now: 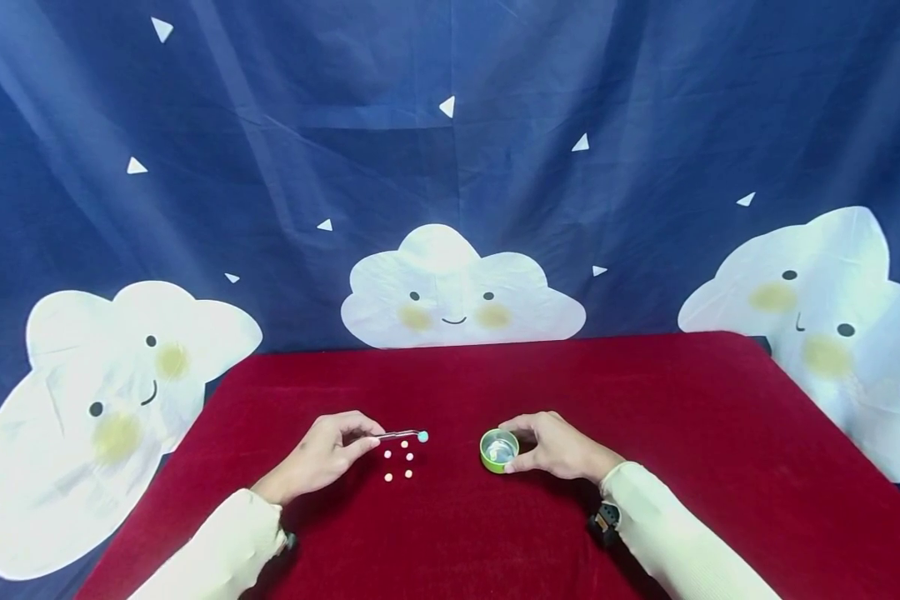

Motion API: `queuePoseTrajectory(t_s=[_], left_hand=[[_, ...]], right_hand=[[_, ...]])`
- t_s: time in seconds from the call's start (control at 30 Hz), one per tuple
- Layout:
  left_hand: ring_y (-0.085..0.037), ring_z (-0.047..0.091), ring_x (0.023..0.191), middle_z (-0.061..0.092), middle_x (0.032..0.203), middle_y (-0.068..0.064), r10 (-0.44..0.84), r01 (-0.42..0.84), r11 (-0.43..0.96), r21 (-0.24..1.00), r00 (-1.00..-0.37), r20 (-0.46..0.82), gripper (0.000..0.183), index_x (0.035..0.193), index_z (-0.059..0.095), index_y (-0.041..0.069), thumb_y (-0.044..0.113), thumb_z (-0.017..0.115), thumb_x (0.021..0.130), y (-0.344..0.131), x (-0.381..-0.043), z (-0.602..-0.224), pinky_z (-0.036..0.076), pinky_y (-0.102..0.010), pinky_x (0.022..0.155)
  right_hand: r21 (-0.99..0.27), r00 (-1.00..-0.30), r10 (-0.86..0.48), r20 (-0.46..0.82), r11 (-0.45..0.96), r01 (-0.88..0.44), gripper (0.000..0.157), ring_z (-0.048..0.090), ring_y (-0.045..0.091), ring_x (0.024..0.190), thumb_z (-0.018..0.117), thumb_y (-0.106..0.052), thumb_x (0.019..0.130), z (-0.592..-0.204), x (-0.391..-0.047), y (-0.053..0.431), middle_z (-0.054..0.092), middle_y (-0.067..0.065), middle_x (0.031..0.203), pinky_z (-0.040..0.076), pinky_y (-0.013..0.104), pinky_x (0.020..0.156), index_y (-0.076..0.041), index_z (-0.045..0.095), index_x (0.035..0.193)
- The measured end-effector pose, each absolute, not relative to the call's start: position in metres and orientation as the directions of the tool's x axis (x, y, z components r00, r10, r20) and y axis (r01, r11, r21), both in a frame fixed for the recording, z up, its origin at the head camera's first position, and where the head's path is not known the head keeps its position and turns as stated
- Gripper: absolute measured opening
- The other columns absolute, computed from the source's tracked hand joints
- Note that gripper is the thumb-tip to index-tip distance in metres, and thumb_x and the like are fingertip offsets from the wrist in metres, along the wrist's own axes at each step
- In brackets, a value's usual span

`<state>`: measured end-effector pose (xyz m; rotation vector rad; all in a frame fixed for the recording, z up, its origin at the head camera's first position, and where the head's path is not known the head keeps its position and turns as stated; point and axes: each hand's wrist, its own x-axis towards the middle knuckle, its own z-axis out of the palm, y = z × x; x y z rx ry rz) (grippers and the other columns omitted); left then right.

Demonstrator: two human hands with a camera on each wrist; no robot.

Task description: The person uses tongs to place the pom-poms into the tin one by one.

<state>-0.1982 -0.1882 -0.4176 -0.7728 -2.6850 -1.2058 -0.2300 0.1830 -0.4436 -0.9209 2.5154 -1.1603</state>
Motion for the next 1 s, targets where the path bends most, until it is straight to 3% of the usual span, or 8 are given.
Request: queuePoseTrajectory(t_s=[0.77, 1.0], left_hand=[[-0.006, 0.056, 0.068, 0.065, 0.088, 0.006, 0.462, 0.489, 0.511, 0.707, -0.85, 0.253, 0.011, 0.099, 0.074, 0.01, 0.003, 0.071, 0.091, -0.147, -0.207, -0.416, 0.051, -0.023, 0.062], [-0.021, 0.065, 0.064, 0.064, 0.088, 0.001, 0.485, 0.472, 0.476, 0.742, -0.845, 0.226, 0.01, 0.101, 0.074, 0.006, 0.002, 0.069, 0.093, -0.134, -0.209, -0.418, 0.053, -0.024, 0.055]], right_hand=[[-0.742, -0.778, -0.625, 0.058, 0.495, -0.453, 0.054, 0.066, 0.015, 0.099, 0.085, -0.019, 0.08, -0.445, -0.231, 0.184, 0.07, 0.003, 0.113, 0.052, 0.029, 0.09, 0.001, 0.065, 0.125], [-0.741, -0.779, -0.624, 0.063, 0.494, -0.455, 0.053, 0.067, 0.016, 0.101, 0.085, -0.019, 0.08, -0.444, -0.231, 0.184, 0.07, 0.003, 0.113, 0.052, 0.03, 0.09, 0.0, 0.065, 0.125]])
